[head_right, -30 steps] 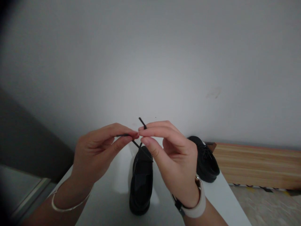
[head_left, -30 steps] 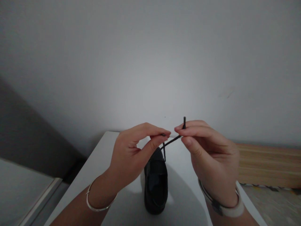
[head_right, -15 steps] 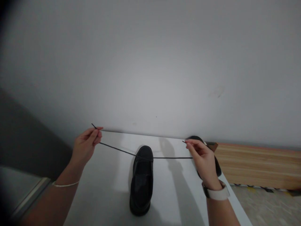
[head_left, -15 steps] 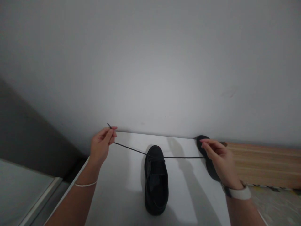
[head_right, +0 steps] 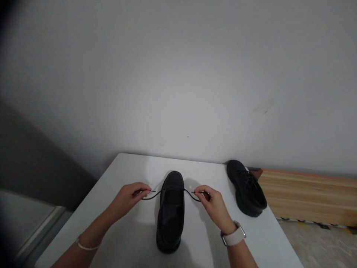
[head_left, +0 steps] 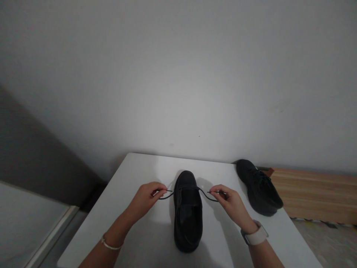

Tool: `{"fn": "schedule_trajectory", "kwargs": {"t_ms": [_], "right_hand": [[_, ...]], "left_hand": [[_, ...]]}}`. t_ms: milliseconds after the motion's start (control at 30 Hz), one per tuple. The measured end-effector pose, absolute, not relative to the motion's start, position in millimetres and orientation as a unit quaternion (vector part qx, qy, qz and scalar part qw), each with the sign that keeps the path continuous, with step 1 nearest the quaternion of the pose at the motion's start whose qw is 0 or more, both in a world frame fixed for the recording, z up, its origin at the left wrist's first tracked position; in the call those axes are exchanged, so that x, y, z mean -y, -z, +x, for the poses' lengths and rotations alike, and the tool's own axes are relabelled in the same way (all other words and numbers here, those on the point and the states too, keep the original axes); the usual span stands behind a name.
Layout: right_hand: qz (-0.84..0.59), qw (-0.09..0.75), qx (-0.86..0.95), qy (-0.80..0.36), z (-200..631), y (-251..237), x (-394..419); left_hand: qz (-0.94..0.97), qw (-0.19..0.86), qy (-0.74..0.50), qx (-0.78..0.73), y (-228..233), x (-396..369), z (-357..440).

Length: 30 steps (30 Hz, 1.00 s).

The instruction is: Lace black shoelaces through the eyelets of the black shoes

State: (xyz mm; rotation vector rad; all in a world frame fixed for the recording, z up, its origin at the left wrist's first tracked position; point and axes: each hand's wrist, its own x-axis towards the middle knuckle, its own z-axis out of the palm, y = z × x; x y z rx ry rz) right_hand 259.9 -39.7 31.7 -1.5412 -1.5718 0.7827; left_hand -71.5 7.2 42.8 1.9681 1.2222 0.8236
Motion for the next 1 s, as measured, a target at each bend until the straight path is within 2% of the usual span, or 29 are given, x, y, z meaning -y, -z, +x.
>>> {"fn": "schedule_trajectory", "kwargs": {"t_ms": [233,1000], "right_hand": [[-0.603,0.387,0.628,-0.303,247.7,-19.9,39.8],[-0.587,0.393,0.641,-0.301,230.9,-17.1,36.5]], "left_hand": [[0.795,0.304,-0.270,-0.450,-28.6,-5.8,-47.0],[0.825,0.231,-0.280,-0.433,-26.1,-2.3,-26.7]]}}
